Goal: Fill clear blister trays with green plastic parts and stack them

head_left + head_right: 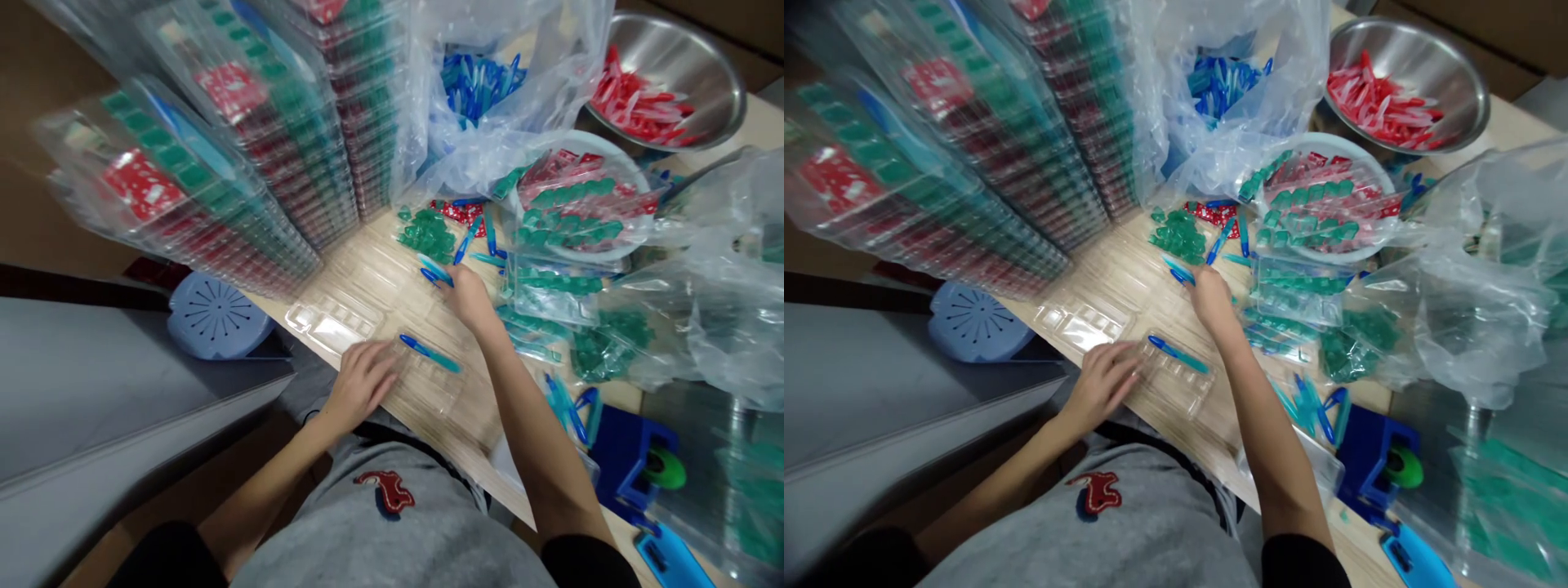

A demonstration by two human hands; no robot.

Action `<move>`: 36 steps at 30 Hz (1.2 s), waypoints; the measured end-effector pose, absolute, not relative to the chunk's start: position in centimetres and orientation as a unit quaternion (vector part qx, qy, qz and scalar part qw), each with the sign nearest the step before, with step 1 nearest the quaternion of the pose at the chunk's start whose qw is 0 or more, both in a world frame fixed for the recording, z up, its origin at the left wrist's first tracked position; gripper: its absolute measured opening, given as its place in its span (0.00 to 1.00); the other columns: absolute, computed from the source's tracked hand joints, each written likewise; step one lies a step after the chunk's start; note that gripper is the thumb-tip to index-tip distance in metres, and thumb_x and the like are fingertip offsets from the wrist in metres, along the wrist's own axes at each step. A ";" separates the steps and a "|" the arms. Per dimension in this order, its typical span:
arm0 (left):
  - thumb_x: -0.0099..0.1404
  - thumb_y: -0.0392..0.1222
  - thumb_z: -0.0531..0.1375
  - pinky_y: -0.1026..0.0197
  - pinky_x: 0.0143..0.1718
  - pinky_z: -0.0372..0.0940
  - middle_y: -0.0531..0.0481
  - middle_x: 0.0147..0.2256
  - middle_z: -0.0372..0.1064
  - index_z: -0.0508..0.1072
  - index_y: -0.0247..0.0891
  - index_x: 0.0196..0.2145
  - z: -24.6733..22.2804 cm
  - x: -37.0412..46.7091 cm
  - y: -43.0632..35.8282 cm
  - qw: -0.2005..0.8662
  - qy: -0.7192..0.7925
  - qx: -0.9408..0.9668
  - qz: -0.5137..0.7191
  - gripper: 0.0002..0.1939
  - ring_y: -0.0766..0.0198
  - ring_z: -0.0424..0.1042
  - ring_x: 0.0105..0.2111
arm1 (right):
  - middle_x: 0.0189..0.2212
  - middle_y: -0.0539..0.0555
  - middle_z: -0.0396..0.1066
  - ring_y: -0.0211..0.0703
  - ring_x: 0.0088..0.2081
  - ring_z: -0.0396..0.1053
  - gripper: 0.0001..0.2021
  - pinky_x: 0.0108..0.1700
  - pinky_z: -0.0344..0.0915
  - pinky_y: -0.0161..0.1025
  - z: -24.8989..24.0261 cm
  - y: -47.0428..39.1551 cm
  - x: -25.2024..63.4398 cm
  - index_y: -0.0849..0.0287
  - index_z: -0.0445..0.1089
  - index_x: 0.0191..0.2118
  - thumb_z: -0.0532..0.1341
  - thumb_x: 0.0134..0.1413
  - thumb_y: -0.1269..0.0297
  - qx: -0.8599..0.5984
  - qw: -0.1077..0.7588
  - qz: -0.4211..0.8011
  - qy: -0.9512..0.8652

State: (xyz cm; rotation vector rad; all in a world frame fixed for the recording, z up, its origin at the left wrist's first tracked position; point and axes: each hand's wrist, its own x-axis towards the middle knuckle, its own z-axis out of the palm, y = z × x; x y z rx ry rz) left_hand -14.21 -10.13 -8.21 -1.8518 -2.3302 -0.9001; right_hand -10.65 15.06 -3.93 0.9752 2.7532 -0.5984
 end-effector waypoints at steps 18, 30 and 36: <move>0.66 0.53 0.57 0.35 0.61 0.49 0.36 0.61 0.60 0.69 0.40 0.57 -9.7 -16.1 -5.6 -0.061 -0.877 -0.439 -0.188 0.24 0.37 0.54 0.63 | 0.47 0.67 0.70 0.54 0.45 0.71 0.15 0.44 0.63 0.42 -3.5 15.1 -10.6 0.64 0.71 0.45 0.55 0.54 0.79 0.367 0.104 -0.207 0.901; 0.67 0.52 0.56 0.40 0.63 0.48 0.37 0.57 0.65 0.72 0.37 0.49 -7.6 -16.7 -5.1 -0.173 -0.784 -0.298 -0.517 0.19 0.48 0.60 0.60 | 0.38 0.57 0.77 0.43 0.39 0.75 0.14 0.44 0.71 0.42 -0.3 15.9 -10.1 0.62 0.71 0.43 0.52 0.63 0.61 0.327 -0.036 -0.561 0.760; 0.65 0.50 0.56 0.61 0.38 0.69 0.46 0.40 0.75 0.71 0.39 0.47 -4.3 -16.0 -1.7 -0.291 -0.686 -0.295 -0.598 0.17 0.63 0.74 0.36 | 0.44 0.53 0.78 0.44 0.49 0.74 0.16 0.56 0.67 0.46 0.0 13.6 -10.1 0.56 0.73 0.43 0.68 0.46 0.60 0.221 -0.069 -0.836 0.498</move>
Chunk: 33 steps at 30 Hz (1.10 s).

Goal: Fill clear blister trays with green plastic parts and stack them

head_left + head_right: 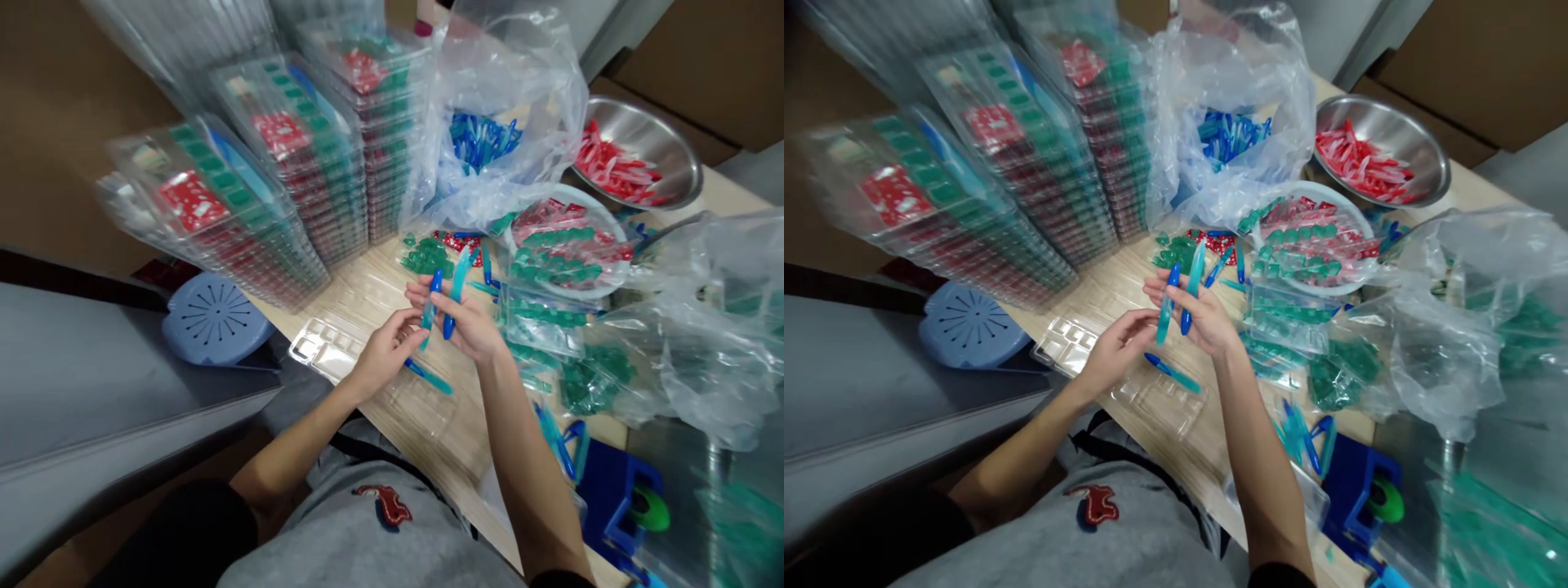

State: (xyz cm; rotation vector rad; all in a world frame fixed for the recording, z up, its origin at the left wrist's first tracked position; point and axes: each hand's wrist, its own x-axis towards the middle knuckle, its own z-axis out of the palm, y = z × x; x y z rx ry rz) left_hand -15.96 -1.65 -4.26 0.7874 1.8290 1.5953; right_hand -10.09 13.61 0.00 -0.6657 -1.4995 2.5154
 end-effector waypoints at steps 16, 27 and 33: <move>0.60 0.34 0.56 0.66 0.29 0.66 0.58 0.29 0.61 0.47 0.39 0.59 -8.1 -24.4 0.6 0.181 0.774 0.114 0.596 0.33 0.70 0.68 0.23 | 0.32 0.53 0.78 0.43 0.33 0.77 0.18 0.45 0.71 0.46 -3.1 12.6 -6.7 0.58 0.75 0.37 0.72 0.40 0.53 -0.336 0.122 0.762 -0.540; 0.56 0.35 0.58 0.42 0.47 0.63 0.32 0.44 0.69 0.68 0.35 0.41 -7.8 -25.7 2.1 0.120 0.891 0.147 0.413 0.13 0.41 0.72 0.46 | 0.29 0.51 0.77 0.41 0.28 0.75 0.21 0.38 0.73 0.42 -3.1 11.9 -4.0 0.58 0.73 0.37 0.72 0.38 0.51 -0.349 0.138 0.770 -0.516; 0.65 0.38 0.51 0.49 0.48 0.67 0.37 0.45 0.69 0.71 0.33 0.47 -5.0 -21.8 0.9 0.143 0.829 0.316 0.439 0.15 0.51 0.73 0.44 | 0.30 0.57 0.78 0.48 0.33 0.77 0.21 0.38 0.73 0.47 -3.0 10.7 -4.6 0.58 0.71 0.34 0.64 0.45 0.43 -0.326 0.143 0.807 -0.471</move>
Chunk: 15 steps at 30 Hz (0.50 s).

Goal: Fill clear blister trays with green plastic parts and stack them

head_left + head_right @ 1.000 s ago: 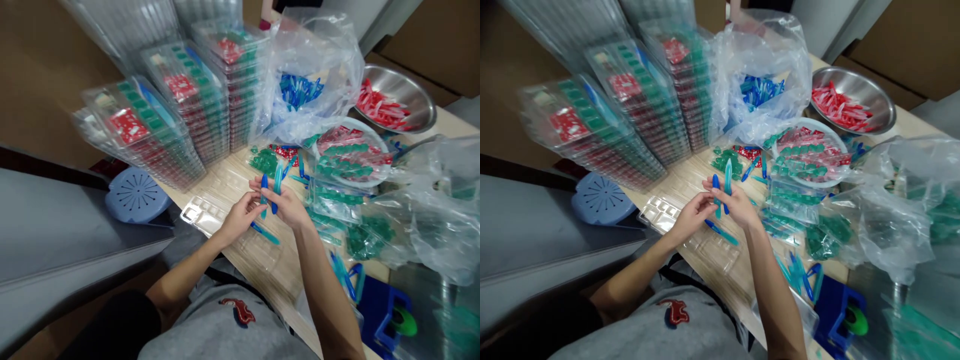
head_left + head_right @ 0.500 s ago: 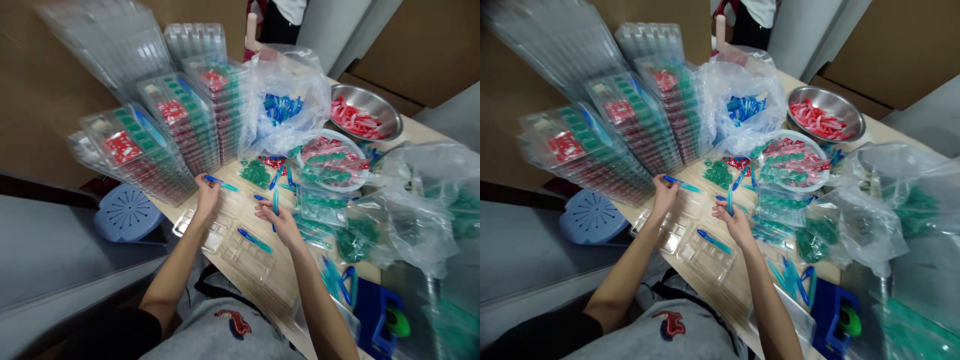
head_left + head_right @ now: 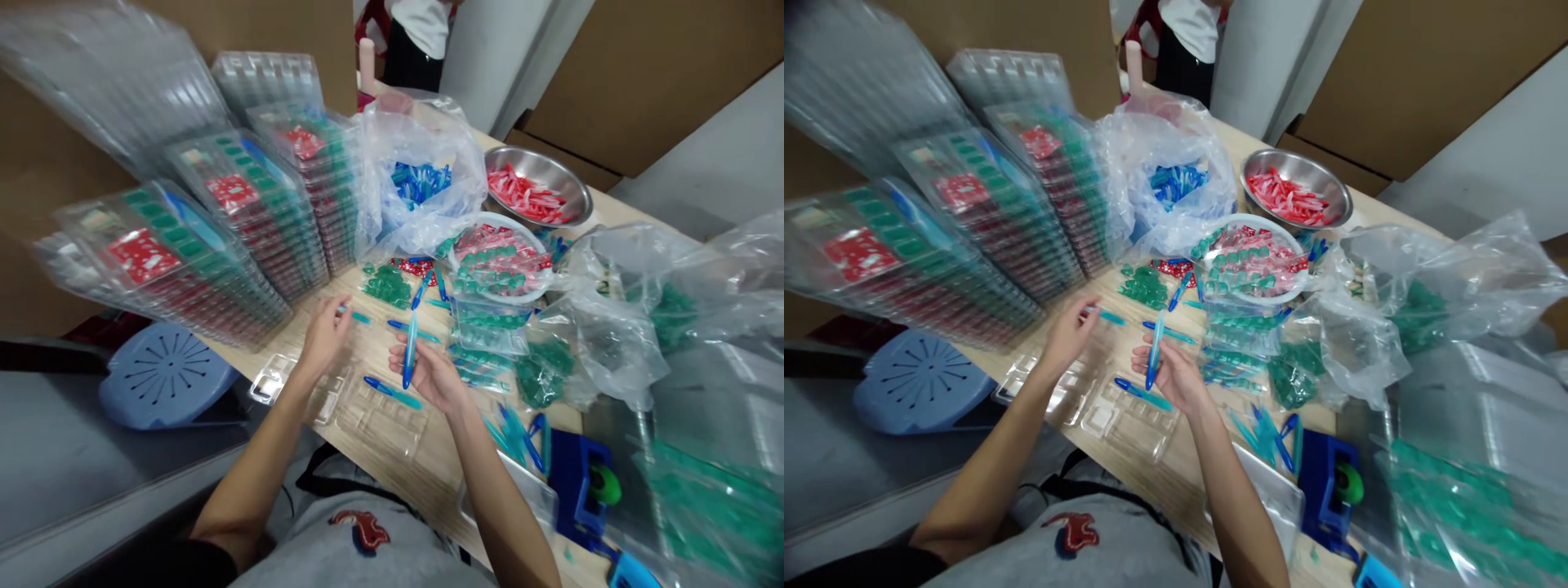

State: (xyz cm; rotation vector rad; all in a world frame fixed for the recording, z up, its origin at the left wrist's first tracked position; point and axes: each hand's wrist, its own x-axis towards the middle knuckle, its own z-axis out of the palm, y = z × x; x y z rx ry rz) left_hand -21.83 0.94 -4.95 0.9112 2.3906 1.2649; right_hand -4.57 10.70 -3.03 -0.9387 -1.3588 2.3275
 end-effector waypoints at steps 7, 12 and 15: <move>0.68 0.40 0.55 0.59 0.47 0.70 0.43 0.49 0.71 0.68 0.39 0.52 -4.4 -13.5 -2.4 0.161 0.750 0.462 0.445 0.15 0.60 0.73 0.47 | 0.43 0.55 0.78 0.49 0.49 0.73 0.20 0.54 0.66 0.51 -4.2 8.0 -5.1 0.53 0.67 0.39 0.65 0.46 0.44 -0.318 0.177 0.773 -0.519; 0.67 0.34 0.53 0.53 0.53 0.66 0.46 0.44 0.75 0.73 0.43 0.48 -6.1 -16.8 -7.0 0.119 0.793 0.469 0.371 0.15 0.58 0.72 0.47 | 0.47 0.58 0.75 0.50 0.50 0.72 0.18 0.57 0.64 0.53 -4.6 6.6 -3.6 0.54 0.69 0.42 0.65 0.51 0.49 -0.308 0.138 0.719 -0.608; 0.64 0.30 0.51 0.43 0.58 0.60 0.41 0.51 0.70 0.75 0.42 0.46 -7.3 -21.1 -9.9 0.084 0.833 0.438 0.328 0.18 0.53 0.64 0.55 | 0.46 0.58 0.75 0.51 0.48 0.73 0.17 0.55 0.66 0.53 -5.1 6.5 -2.0 0.53 0.68 0.44 0.61 0.55 0.48 -0.317 0.143 0.663 -0.663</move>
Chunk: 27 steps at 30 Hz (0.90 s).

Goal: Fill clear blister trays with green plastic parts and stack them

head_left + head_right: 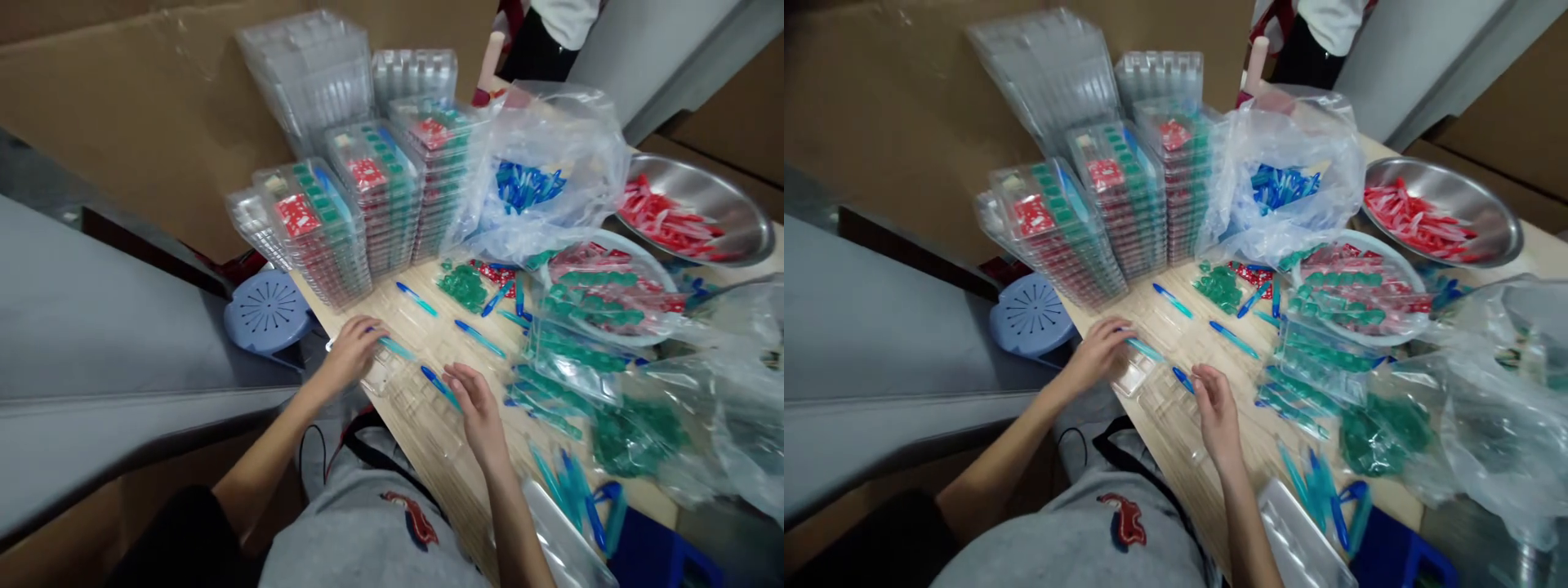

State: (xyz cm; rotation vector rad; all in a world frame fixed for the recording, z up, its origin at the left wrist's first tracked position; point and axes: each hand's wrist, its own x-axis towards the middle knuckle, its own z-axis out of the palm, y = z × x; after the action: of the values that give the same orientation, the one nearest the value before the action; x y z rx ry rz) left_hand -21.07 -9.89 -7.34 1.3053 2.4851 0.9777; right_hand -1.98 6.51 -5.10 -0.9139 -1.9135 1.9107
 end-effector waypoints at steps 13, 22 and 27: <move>0.67 0.45 0.51 0.31 0.58 0.56 0.40 0.58 0.64 0.73 0.45 0.53 -10.8 -22.3 -11.6 0.002 0.835 0.472 0.282 0.20 0.39 0.59 0.60 | 0.65 0.64 0.56 0.63 0.66 0.50 0.29 0.65 0.43 0.69 -8.9 1.9 2.8 0.57 0.61 0.62 0.62 0.55 0.59 -0.254 0.064 0.363 -0.894; 0.69 0.54 0.44 0.35 0.56 0.63 0.76 0.56 0.65 0.62 0.84 0.50 -5.7 -14.6 -5.5 0.248 0.705 0.389 0.539 0.19 0.48 0.66 0.57 | 0.68 0.69 0.43 0.54 0.70 0.39 0.33 0.66 0.45 0.61 -4.0 2.2 1.3 0.65 0.50 0.67 0.57 0.62 0.57 -0.264 0.137 0.291 -0.909; 0.67 0.66 0.32 0.42 0.59 0.62 0.56 0.56 0.69 0.69 0.62 0.55 3.3 -10.7 -0.9 0.467 0.525 0.433 0.564 0.34 0.54 0.61 0.61 | 0.69 0.61 0.43 0.54 0.70 0.33 0.34 0.67 0.34 0.64 -1.0 4.3 0.6 0.56 0.49 0.68 0.56 0.60 0.49 -0.209 0.298 0.270 -0.891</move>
State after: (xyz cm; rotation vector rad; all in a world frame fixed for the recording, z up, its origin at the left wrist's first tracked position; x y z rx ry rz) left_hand -10.71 -0.86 3.26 1.0633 1.2894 1.3848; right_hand 0.60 4.29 -1.02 -0.5541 -2.3688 0.7182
